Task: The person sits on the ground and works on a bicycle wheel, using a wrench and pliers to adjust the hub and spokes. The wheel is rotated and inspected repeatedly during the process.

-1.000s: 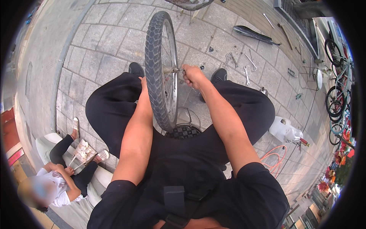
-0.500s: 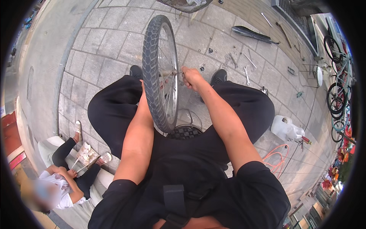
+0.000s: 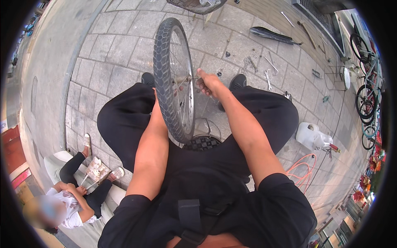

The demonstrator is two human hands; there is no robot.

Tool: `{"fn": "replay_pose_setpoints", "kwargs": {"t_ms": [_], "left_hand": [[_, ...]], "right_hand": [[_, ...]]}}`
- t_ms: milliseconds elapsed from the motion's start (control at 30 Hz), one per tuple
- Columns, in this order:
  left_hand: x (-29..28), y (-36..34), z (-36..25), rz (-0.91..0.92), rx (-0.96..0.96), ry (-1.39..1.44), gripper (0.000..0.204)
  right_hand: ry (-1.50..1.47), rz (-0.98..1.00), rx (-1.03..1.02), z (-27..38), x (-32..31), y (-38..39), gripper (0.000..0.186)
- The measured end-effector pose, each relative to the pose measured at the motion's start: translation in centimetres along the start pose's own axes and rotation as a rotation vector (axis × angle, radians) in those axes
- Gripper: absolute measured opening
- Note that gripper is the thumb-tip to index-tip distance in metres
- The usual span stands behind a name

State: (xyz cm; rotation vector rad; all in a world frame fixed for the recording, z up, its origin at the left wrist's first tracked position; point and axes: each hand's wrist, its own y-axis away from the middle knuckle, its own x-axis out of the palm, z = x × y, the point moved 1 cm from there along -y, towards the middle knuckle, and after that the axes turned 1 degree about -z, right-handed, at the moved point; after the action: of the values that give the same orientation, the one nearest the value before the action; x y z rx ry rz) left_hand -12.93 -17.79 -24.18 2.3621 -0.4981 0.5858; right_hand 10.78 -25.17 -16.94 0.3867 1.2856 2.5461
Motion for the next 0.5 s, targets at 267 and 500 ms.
{"fn": "replay_pose_setpoints", "kwargs": {"t_ms": [267, 500], "left_hand": [[-2.6, -0.8, 0.1, 0.084, -0.028, -0.120, 0.035], [3.9, 2.1, -2.3, -0.156, -0.008, -0.375, 0.041]], "right_hand": [[0.030, 0.017, -0.094, -0.6, 1.3, -1.0, 0.032], [-0.116, -0.011, 0.072, -0.4, 1.1, -1.2, 0.034]]}}
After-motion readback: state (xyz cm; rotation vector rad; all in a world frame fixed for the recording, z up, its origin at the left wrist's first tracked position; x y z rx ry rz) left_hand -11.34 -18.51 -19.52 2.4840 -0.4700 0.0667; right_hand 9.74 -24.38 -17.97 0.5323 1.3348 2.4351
